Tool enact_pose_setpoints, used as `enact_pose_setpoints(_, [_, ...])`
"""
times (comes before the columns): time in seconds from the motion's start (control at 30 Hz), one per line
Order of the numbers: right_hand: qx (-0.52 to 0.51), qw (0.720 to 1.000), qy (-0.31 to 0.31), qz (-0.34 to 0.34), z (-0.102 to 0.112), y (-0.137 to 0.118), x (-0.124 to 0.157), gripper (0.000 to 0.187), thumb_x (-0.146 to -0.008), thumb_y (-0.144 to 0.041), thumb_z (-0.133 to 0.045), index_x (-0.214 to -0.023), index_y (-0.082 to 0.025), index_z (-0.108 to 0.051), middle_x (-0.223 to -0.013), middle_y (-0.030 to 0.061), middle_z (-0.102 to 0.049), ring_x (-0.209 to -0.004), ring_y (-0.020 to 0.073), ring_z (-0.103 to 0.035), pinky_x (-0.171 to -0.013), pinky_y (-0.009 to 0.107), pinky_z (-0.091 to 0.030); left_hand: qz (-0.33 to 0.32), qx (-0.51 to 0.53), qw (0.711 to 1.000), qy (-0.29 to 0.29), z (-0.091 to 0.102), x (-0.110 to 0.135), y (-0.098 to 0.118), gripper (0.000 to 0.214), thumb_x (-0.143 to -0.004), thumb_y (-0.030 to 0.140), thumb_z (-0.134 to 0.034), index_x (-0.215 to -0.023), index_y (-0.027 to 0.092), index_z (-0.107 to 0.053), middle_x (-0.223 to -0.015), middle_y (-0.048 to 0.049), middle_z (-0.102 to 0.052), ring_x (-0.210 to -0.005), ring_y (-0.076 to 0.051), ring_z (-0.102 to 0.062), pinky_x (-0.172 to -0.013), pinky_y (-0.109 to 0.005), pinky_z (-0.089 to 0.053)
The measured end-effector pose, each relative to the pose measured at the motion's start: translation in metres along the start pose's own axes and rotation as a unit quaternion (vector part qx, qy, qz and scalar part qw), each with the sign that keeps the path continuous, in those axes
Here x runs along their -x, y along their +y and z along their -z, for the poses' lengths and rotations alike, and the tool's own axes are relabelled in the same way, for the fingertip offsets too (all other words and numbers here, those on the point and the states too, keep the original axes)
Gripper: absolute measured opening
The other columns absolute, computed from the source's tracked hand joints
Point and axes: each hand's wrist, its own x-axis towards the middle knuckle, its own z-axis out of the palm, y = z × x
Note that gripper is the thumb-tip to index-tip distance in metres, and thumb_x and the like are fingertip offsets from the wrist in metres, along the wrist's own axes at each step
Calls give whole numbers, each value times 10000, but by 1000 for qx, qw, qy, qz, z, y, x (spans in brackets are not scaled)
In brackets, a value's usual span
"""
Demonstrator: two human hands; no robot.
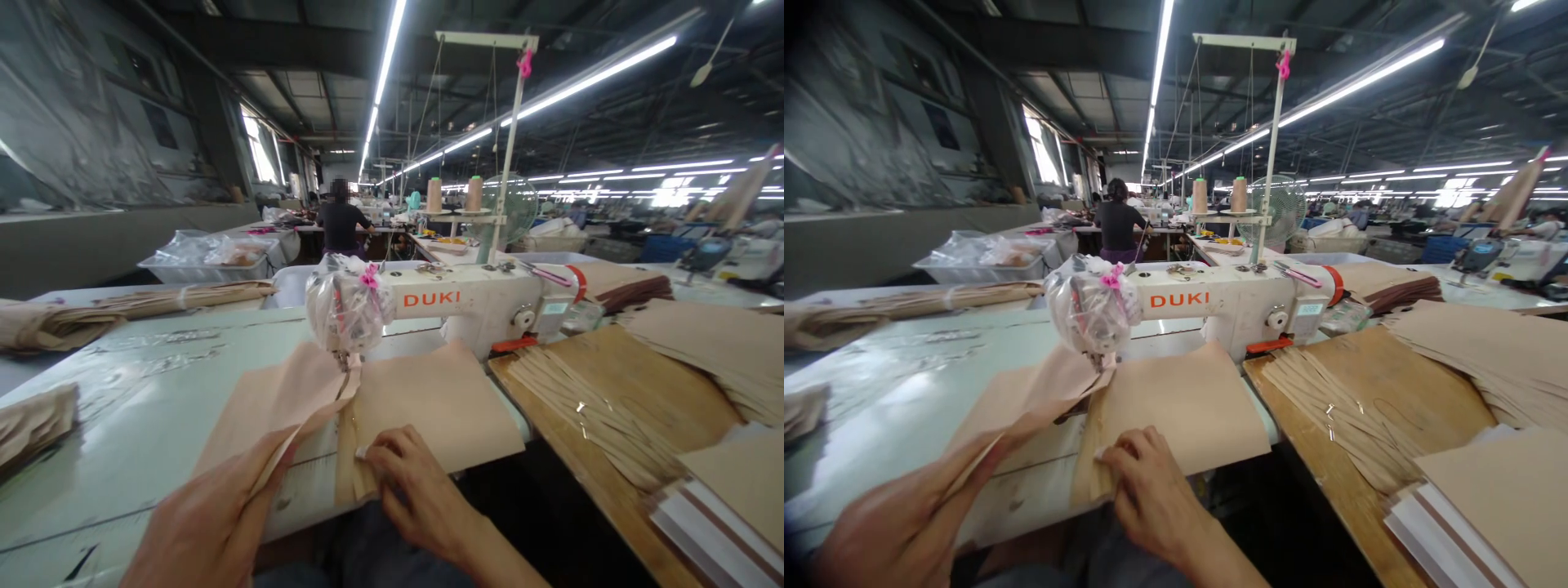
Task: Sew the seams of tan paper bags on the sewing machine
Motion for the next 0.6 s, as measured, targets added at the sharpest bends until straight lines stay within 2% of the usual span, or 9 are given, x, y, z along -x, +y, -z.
enact_pose_setpoints(0.1, [17,1000,-12,-3,9,2,0,512,-773,-14,-612,-1217,-269,-607,-1178,31,-551,-1086,198,-472,-973,331,-417,4,-11,1000,-21,9,-16,2,336,-988,398,-382,-1097,270,-672,-945,34,-766,-800,-159,-741,-723,-170,-556])
enact_pose_setpoints(0.17, [36,999,-1,-5,6,3,-2,434,-807,-99,-699,-1187,-295,-626,-1180,22,-563,-1082,208,-480,-952,350,-414,3,7,1000,-25,9,-23,3,349,-985,423,-393,-1085,266,-689,-935,34,-771,-763,-147,-736,-667,-151,-542])
enact_pose_setpoints(0.23, [55,998,39,2,-5,2,-5,281,-845,-189,-730,-1096,-296,-662,-1151,15,-596,-1052,215,-503,-914,367,-408,4,30,999,-30,7,-26,4,344,-982,416,-400,-1091,273,-693,-940,42,-772,-765,-132,-734,-663,-138,-532])
enact_pose_setpoints(0.33, [36,991,131,19,-29,-1,-12,42,-909,-214,-672,-915,-250,-693,-958,9,-656,-910,189,-559,-810,331,-415,23,47,998,-31,3,-27,8,334,-969,373,-404,-1064,254,-701,-962,29,-773,-808,-132,-734,-714,-145,-528])
enact_pose_setpoints(0.47, [-114,962,247,-33,-57,-6,-16,121,-913,-256,-674,-807,-211,-714,-705,-4,-591,-640,123,-565,-563,226,-390,23,60,997,-50,4,-26,15,344,-971,361,-389,-1038,236,-703,-983,13,-771,-820,-134,-729,-706,-149,-511])
enact_pose_setpoints(0.53, [-117,958,260,-22,-64,-5,-14,175,-914,-284,-675,-763,-198,-703,-686,1,-583,-633,125,-567,-558,225,-388,22,64,996,-62,6,-25,16,347,-986,372,-380,-1081,249,-691,-1000,24,-767,-836,-125,-725,-729,-140,-501])
enact_pose_setpoints(0.6, [-73,967,243,14,-66,0,-10,208,-930,-295,-651,-754,-192,-686,-706,14,-604,-683,143,-575,-612,243,-401,22,69,995,-71,7,-23,15,352,-995,396,-374,-1140,267,-668,-1024,35,-761,-835,-114,-718,-748,-132,-493])
